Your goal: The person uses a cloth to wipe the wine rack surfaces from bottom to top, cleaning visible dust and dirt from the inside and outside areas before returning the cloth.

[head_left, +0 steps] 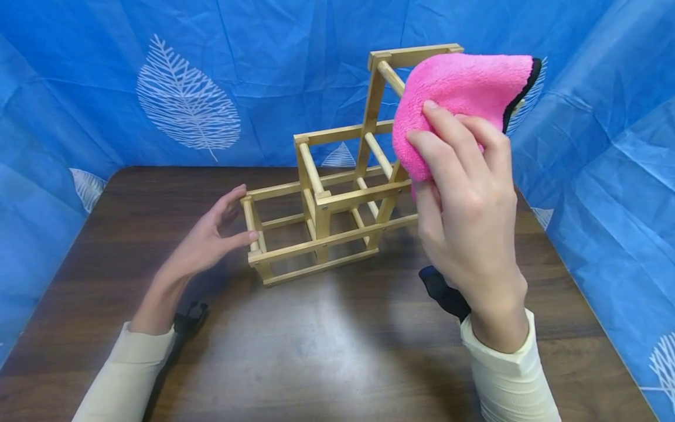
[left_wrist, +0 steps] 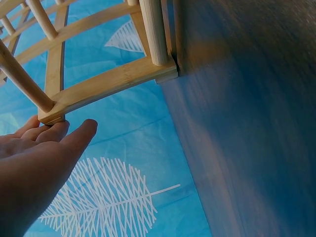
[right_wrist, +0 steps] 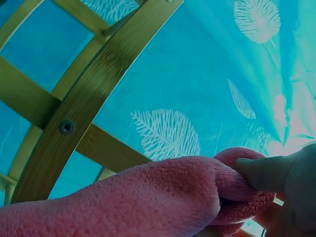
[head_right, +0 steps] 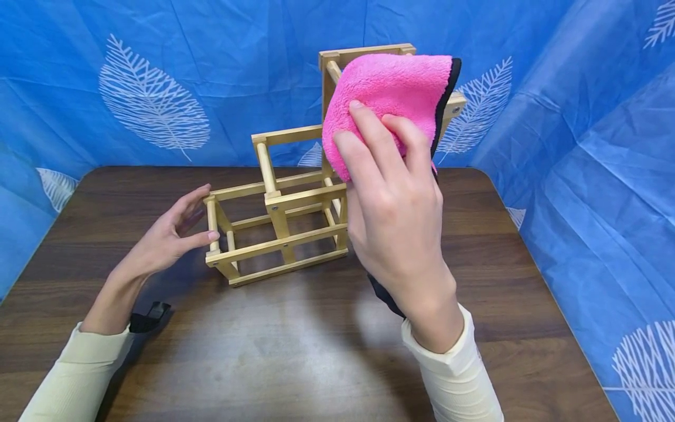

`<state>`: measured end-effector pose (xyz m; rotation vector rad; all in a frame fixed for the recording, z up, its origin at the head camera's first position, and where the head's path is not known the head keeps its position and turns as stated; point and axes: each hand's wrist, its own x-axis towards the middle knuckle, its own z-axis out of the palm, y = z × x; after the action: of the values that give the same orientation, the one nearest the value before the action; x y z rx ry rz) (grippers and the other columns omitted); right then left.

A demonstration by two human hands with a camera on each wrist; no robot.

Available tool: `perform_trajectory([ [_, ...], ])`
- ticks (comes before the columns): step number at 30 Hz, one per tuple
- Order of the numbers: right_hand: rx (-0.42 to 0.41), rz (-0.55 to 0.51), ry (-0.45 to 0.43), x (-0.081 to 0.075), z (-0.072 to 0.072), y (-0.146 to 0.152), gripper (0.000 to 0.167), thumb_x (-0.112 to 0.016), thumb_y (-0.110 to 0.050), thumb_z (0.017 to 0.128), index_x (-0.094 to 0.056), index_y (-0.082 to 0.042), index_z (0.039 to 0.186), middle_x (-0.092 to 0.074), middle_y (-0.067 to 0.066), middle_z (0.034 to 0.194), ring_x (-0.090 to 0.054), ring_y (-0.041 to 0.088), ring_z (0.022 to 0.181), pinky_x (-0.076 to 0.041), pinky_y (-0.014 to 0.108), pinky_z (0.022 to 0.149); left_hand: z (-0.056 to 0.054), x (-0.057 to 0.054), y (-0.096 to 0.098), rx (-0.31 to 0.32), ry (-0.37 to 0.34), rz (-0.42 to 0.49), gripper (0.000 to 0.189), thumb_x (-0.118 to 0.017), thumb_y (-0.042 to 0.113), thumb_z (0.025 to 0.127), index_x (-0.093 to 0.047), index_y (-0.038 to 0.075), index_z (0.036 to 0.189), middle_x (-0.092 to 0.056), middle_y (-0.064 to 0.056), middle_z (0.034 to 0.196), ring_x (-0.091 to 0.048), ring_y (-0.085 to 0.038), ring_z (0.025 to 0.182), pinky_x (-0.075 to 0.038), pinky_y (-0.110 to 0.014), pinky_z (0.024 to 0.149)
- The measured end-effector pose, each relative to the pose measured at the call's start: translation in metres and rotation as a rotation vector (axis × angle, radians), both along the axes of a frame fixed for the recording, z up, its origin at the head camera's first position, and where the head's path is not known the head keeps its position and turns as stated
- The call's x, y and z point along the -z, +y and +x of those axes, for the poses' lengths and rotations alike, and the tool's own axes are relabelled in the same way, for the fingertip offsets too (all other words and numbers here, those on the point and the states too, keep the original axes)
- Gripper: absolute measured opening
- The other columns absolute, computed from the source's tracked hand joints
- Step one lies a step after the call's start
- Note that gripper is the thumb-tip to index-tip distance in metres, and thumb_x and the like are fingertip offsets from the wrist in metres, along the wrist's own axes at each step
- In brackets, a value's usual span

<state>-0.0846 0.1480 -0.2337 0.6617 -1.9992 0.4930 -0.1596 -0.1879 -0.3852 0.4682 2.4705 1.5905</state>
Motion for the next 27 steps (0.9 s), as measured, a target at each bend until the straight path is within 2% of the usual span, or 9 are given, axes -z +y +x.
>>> perform_trajectory([
  [7,0.075,0.024,0.001,0.001,0.004,-0.001,0.03,-0.062,-0.012,0.094,-0.069,-0.002,0.121,-0.059,0.012,0.136,-0.051,0.039,0.12,-0.047,0.051,0.097,0.0,0.001,0.0,0.006,0.009,0.012,0.09,-0.077,0.022,0.088,-0.02,0.019,0.158,-0.017,-0.005,0.163,-0.017,-0.039,0.146,-0.017,-0.06,0.114],
  [14,0.088,-0.041,0.029,0.003,0.001,0.001,0.031,-0.066,-0.009,0.092,-0.069,-0.004,0.122,-0.06,0.011,0.135,-0.053,0.038,0.119,-0.044,0.047,0.101,0.0,0.001,0.0,0.003,0.005,0.008,0.09,-0.077,0.023,0.088,-0.02,0.019,0.158,-0.017,-0.005,0.163,-0.017,-0.039,0.146,-0.017,-0.061,0.114],
  [21,0.111,-0.109,0.035,0.004,-0.003,0.007,0.032,-0.066,-0.012,0.093,-0.069,-0.006,0.124,-0.061,0.01,0.134,-0.054,0.038,0.118,-0.043,0.047,0.101,-0.001,0.001,0.0,0.007,0.023,0.009,0.088,-0.076,0.021,0.089,-0.022,0.016,0.157,-0.018,-0.003,0.162,-0.017,-0.037,0.146,-0.017,-0.058,0.115],
  [27,0.175,-0.132,0.027,0.003,-0.006,0.018,0.033,-0.066,-0.018,0.094,-0.068,-0.007,0.125,-0.06,0.009,0.135,-0.054,0.038,0.118,-0.043,0.049,0.1,-0.001,0.0,0.0,0.008,0.026,0.002,0.087,-0.076,0.022,0.089,-0.023,0.016,0.157,-0.018,-0.002,0.163,-0.018,-0.038,0.146,-0.018,-0.06,0.114],
])
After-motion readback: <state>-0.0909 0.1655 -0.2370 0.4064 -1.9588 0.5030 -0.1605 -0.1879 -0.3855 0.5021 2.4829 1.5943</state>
